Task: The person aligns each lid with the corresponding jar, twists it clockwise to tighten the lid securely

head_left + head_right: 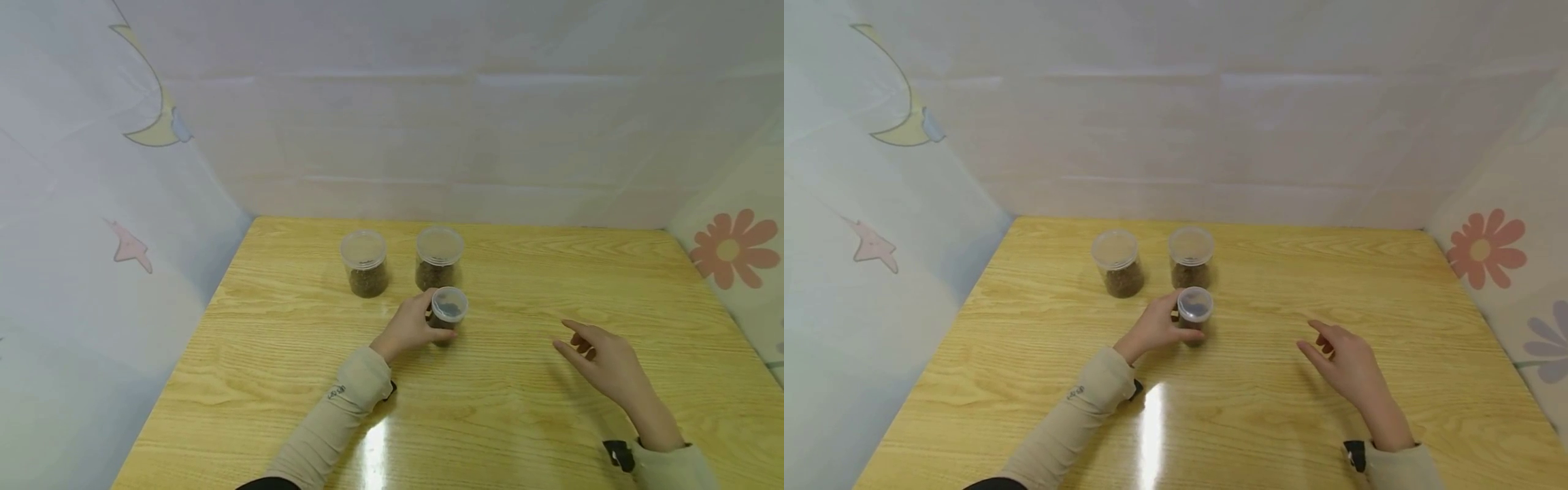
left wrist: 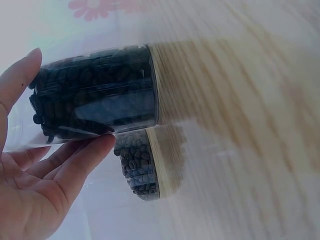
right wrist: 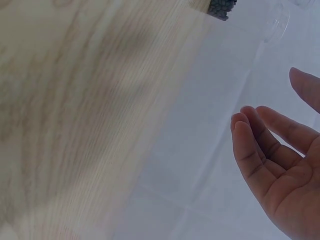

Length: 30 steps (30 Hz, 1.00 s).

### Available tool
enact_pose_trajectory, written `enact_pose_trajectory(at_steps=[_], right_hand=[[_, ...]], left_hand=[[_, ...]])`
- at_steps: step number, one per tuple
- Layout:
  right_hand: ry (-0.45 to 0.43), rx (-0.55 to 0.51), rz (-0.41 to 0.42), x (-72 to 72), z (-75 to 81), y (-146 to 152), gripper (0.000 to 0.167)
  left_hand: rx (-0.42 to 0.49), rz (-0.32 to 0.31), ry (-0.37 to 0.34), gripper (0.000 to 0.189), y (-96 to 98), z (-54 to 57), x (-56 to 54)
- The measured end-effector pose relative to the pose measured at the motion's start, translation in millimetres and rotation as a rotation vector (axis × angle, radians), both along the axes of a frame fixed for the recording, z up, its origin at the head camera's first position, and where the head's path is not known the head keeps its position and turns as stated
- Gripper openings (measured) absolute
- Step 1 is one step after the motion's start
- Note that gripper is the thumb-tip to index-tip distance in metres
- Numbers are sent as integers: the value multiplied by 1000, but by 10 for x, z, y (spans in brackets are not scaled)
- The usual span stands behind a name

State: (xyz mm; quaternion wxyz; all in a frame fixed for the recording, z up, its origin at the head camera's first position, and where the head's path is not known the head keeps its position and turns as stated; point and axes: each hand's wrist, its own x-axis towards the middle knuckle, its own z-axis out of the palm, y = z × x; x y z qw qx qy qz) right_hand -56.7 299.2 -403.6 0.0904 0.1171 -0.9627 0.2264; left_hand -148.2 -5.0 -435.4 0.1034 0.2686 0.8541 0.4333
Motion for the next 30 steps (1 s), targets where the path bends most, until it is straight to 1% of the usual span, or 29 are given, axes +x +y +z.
enact_pose_trajectory(at_steps=[7, 15, 19, 30], right_hand=[[7, 3, -3, 5, 1, 19, 44], [-24, -3, -11, 32, -2, 25, 44], [-33, -18, -16, 40, -12, 30, 44], [-44, -1, -15, 44, -21, 24, 45]], left_hand=[[8, -11, -15, 69, 34, 21, -5], [25, -25, -8, 70, 86, 1, -30], [20, -31, -4, 71, 118, -6, -45], [5, -35, 2, 71, 205, -6, -81]])
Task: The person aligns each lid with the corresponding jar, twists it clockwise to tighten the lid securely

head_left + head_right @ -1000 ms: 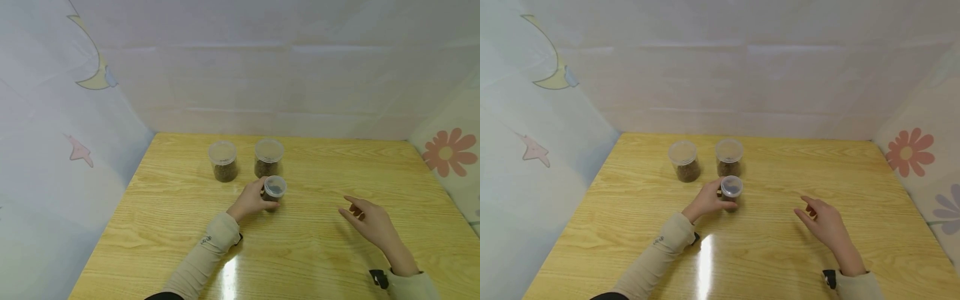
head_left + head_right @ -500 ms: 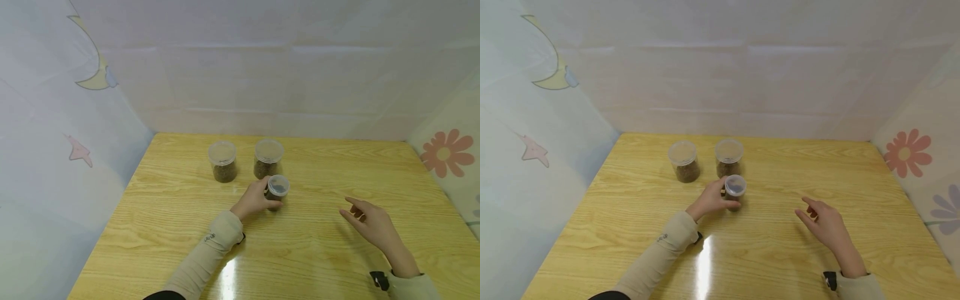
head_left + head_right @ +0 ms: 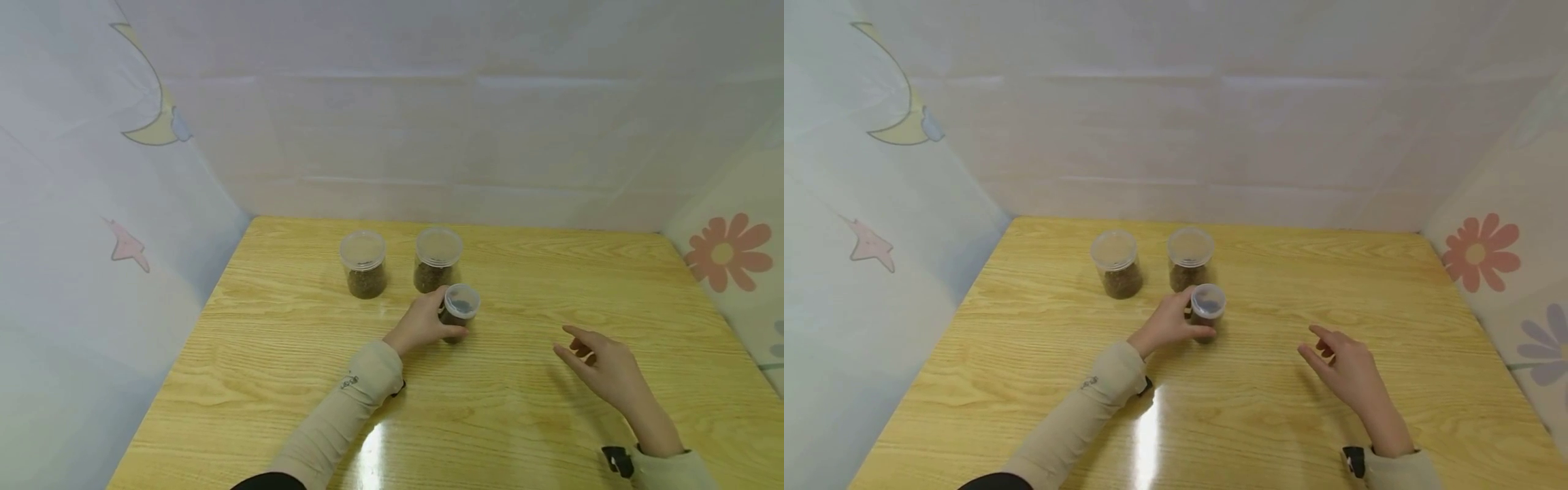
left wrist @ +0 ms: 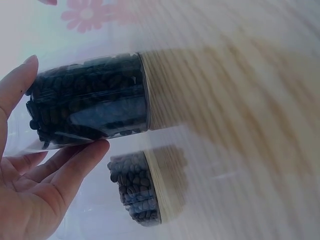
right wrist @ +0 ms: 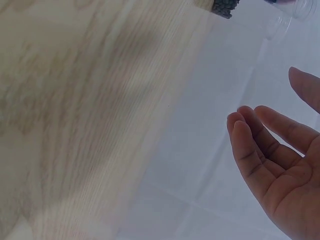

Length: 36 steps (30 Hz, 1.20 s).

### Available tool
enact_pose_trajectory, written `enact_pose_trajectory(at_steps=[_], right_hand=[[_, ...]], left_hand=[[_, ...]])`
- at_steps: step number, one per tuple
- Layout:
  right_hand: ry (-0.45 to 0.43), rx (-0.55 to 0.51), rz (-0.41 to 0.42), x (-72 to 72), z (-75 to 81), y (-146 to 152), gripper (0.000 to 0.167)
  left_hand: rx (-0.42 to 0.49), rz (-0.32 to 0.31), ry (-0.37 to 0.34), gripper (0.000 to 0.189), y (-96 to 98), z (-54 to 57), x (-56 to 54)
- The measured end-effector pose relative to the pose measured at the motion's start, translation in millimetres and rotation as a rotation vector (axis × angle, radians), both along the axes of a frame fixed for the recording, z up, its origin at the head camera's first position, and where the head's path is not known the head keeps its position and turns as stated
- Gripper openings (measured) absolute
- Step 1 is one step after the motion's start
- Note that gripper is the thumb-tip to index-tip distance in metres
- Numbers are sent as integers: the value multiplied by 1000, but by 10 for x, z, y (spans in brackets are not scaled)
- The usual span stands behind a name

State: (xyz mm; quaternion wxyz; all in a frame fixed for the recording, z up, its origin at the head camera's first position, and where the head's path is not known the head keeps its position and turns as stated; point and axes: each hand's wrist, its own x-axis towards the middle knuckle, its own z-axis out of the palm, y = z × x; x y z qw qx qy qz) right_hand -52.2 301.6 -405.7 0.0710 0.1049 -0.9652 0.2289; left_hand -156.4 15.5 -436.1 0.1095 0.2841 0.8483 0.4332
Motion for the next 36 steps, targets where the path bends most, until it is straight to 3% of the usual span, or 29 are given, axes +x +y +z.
enact_pose_trajectory(at_steps=[16, 36], right_hand=[[15, -4, -1, 15, -54, 1, 44], [-16, 6, -8, 20, -47, 5, 44]], left_hand=[[-23, -23, -11, 68, 147, 29, -72], [-84, -30, 91, 67, 358, 6, -122]])
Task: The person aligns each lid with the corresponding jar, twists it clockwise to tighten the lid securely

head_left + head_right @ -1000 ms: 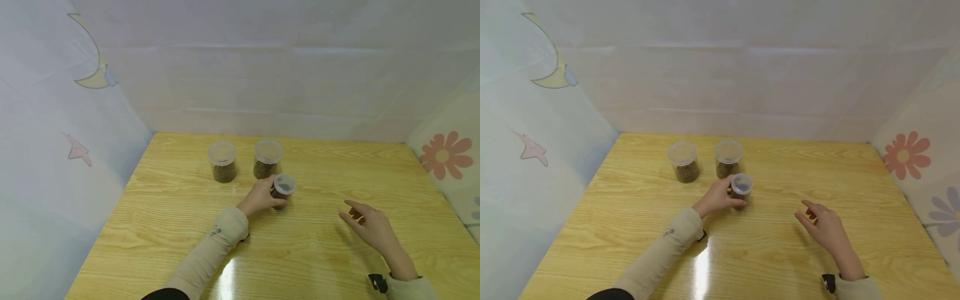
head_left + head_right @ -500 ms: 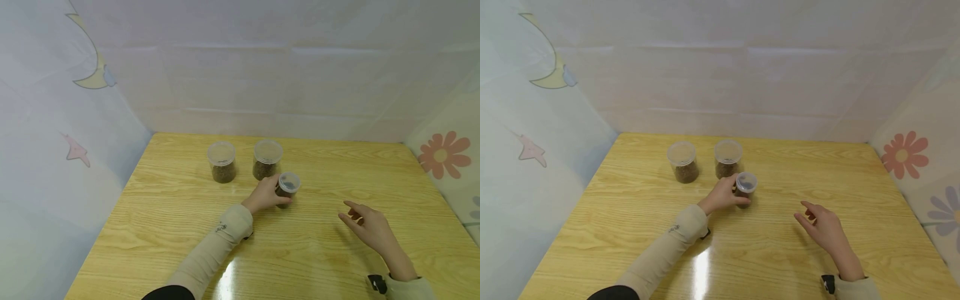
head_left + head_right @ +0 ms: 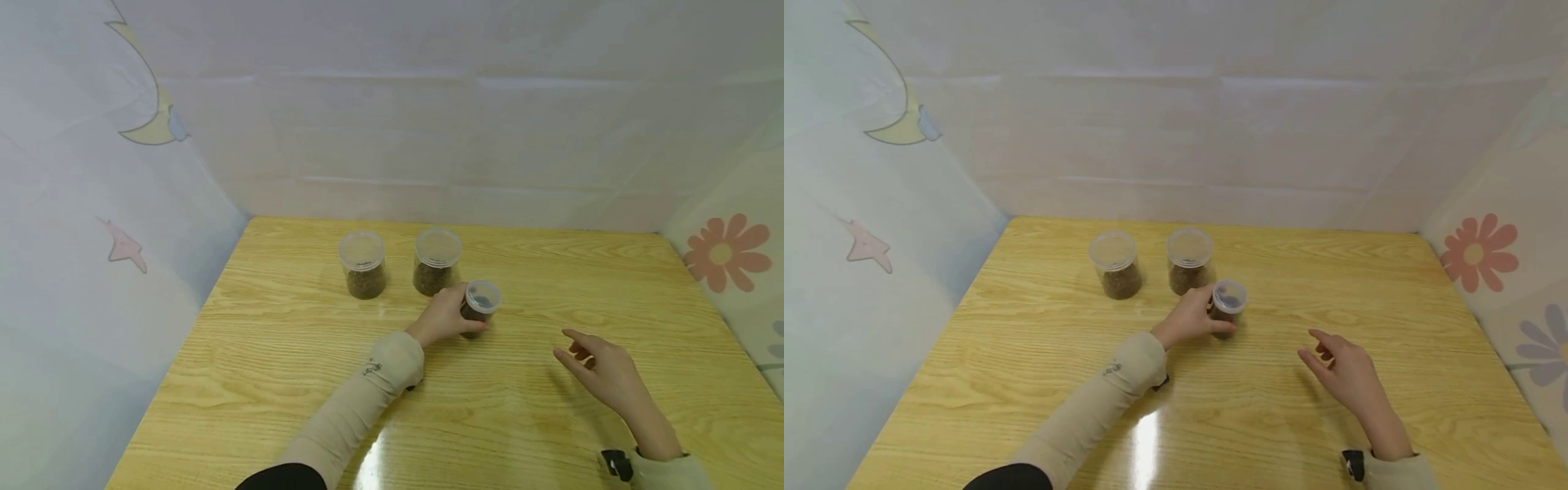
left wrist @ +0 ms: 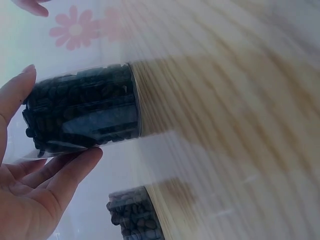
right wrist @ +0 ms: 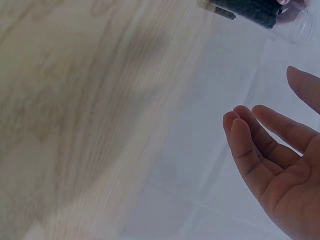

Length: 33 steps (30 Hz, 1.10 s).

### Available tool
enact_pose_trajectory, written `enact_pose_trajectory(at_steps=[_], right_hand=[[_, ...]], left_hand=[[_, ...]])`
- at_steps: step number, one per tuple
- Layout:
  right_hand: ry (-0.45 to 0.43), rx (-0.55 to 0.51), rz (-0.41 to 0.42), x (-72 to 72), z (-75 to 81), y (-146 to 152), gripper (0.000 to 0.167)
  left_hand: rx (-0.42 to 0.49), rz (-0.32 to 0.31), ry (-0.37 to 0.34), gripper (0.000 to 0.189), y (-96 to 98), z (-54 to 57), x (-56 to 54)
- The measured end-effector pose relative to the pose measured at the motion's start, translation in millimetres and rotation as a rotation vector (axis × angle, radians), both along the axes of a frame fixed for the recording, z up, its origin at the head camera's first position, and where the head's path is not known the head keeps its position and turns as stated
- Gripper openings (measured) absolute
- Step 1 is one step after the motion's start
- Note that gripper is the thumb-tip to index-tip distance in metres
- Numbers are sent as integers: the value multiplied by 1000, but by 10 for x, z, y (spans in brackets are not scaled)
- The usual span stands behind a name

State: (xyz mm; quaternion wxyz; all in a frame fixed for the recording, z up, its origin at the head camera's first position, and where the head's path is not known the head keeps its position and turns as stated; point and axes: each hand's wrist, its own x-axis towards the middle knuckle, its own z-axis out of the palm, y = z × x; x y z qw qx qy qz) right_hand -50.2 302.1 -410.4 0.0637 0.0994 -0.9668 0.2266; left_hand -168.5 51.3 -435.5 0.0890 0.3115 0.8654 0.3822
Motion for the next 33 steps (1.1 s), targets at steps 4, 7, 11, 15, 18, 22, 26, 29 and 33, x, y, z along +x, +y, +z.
enact_pose_trajectory(at_steps=[4, 7, 11, 15, 18, 22, 26, 29, 33], right_hand=[[-17, -5, -5, 6, 9, -3, 44], [-16, -4, -9, 8, 7, -1, 44], [-2, 1, -14, 5, -5, 12, 44], [1, -2, -19, 10, -10, 20, 43], [-5, -9, -20, 18, -7, 22, 44], [3, -16, -19, 26, -5, 32, 44], [23, -11, -17, 26, -6, 41, 43], [34, -12, -14, 24, -9, 49, 42], [34, -19, -10, 27, -10, 60, 43]], left_hand=[[1, -4, 9, 67, 38, 1, -7], [-11, -4, 14, 69, 62, 2, -17], [-37, -2, 16, 71, 98, -2, -37], [-59, 0, 9, 70, 139, 9, -42], [-67, 1, 3, 69, 168, 19, -40], [-65, 2, 1, 68, 207, 14, -51], [-64, 7, -1, 69, 246, 3, -75], [-65, 10, -7, 69, 272, 9, -89], [-75, 12, -1, 68, 304, 25, -105]])
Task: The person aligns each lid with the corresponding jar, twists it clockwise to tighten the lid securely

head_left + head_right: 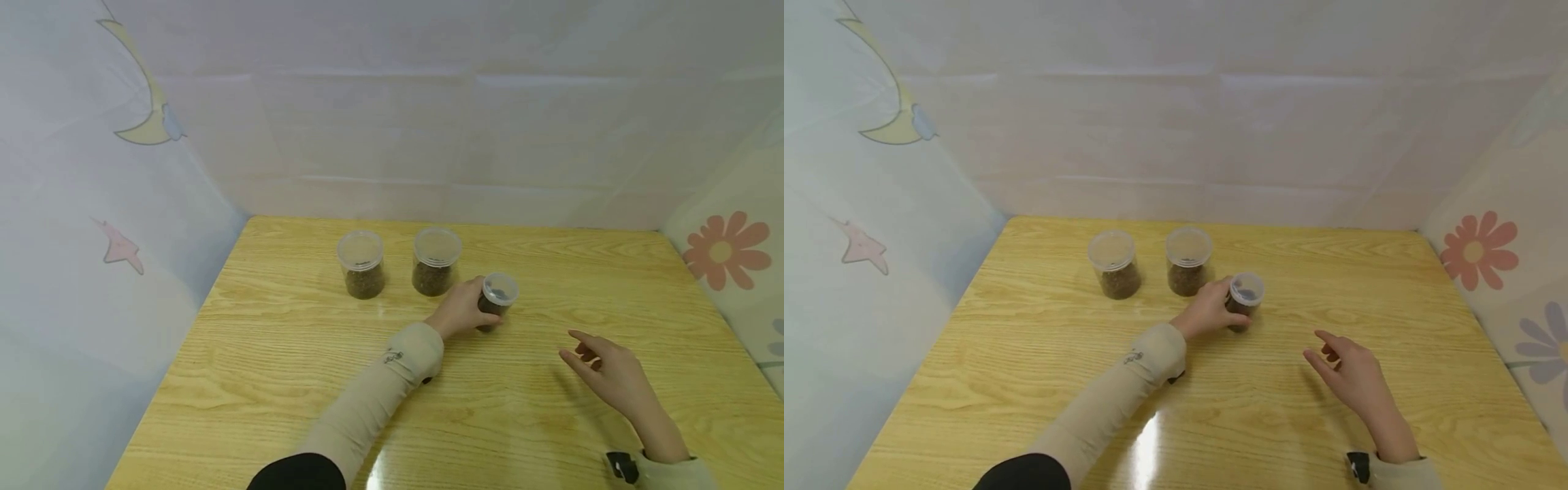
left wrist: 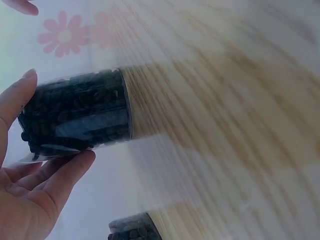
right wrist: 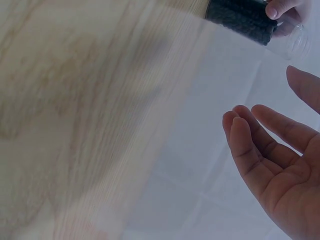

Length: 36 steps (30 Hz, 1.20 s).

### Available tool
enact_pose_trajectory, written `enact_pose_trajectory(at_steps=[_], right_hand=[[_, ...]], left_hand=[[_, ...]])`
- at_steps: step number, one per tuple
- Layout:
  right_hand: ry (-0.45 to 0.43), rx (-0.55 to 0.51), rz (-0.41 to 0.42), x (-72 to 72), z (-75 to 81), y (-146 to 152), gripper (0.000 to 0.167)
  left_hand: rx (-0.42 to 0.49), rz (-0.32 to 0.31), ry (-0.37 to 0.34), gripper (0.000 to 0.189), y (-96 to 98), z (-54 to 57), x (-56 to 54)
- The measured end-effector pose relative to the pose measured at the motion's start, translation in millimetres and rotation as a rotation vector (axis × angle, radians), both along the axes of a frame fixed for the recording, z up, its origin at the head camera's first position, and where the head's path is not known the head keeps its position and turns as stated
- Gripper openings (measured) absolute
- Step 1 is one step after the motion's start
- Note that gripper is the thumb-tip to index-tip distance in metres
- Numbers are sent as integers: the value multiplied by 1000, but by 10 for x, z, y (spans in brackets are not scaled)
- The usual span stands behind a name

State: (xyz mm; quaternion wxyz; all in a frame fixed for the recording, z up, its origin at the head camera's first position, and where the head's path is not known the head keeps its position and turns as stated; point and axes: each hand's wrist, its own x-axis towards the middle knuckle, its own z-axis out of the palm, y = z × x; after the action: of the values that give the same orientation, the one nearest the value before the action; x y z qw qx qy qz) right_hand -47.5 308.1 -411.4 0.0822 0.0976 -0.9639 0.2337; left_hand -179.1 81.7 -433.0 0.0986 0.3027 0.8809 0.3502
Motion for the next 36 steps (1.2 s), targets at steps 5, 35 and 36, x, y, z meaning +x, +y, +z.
enact_pose_trajectory(at_steps=[5, 35, 36], right_hand=[[-5, 0, -1, 5, 4, 10, 43], [-3, 7, -18, 21, -6, 51, 41], [-3, 8, -18, 21, -8, 53, 41]], left_hand=[[4, 8, -4, 66, 53, -8, -22], [-19, 69, -21, 72, 343, -49, -299], [-17, 70, -24, 73, 353, -50, -306]])
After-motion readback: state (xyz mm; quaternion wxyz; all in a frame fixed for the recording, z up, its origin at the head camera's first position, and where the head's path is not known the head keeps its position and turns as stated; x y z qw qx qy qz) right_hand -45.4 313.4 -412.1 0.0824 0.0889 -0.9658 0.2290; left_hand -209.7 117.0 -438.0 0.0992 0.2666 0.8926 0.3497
